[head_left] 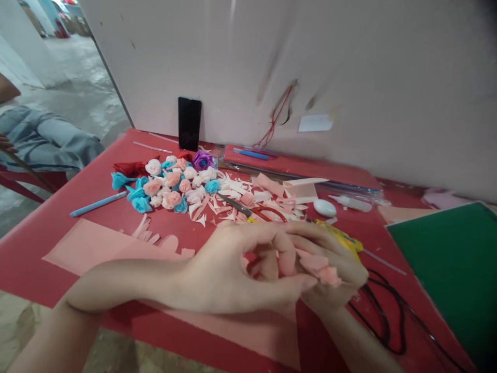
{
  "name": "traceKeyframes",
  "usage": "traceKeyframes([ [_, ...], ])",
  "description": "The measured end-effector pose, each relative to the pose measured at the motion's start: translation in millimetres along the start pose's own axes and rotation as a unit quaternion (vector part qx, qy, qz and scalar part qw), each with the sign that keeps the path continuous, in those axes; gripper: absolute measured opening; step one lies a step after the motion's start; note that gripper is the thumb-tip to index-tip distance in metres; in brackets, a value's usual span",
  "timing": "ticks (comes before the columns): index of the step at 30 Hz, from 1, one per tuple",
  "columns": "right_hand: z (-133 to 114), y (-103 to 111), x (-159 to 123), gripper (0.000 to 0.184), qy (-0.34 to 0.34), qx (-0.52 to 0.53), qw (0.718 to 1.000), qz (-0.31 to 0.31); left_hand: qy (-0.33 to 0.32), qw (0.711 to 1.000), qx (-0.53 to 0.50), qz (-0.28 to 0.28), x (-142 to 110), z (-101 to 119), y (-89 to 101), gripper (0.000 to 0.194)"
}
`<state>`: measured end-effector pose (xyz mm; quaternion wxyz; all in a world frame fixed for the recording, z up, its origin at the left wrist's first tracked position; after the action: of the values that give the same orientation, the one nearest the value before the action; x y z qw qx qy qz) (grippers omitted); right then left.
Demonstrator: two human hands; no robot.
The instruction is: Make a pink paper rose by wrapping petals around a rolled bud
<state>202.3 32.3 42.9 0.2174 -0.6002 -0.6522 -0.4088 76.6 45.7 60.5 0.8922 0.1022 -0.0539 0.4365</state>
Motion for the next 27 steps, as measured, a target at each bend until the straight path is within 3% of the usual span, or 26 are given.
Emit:
traceKeyframes([
  [3, -1.2, -1.4, -2.3, 0.023, 0.038, 0.025, 0.999, 0.0, 0.023, 1.0, -0.004, -0.02, -0.1, -4.7, -2.8, 0.025],
  [9, 0.0, -2.4, -4.3, 0.028, 0.043, 0.04, 0.998, -0.004, 0.059, 0.998, -0.014, -0.025, 1.2, -10.9, -3.5, 0.024],
  [27, -2.8, 0.9, -5.9, 0.033, 0.079, 0.04, 0.995, -0.034, 0.072, 0.997, -0.005, -0.025, 1.7, -8.7, -5.1, 0.03],
])
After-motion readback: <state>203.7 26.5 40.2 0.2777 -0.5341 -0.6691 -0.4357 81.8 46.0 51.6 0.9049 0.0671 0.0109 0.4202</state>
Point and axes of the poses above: each hand's wrist, its own x-axis towards the middle knuckle, its own y-axis out of the back of the hand, z = x × y, the point moved 5 cm from there along x, towards the middle knuckle, and after that the axes turned 12 degrees about x, right-handed, at the moved point
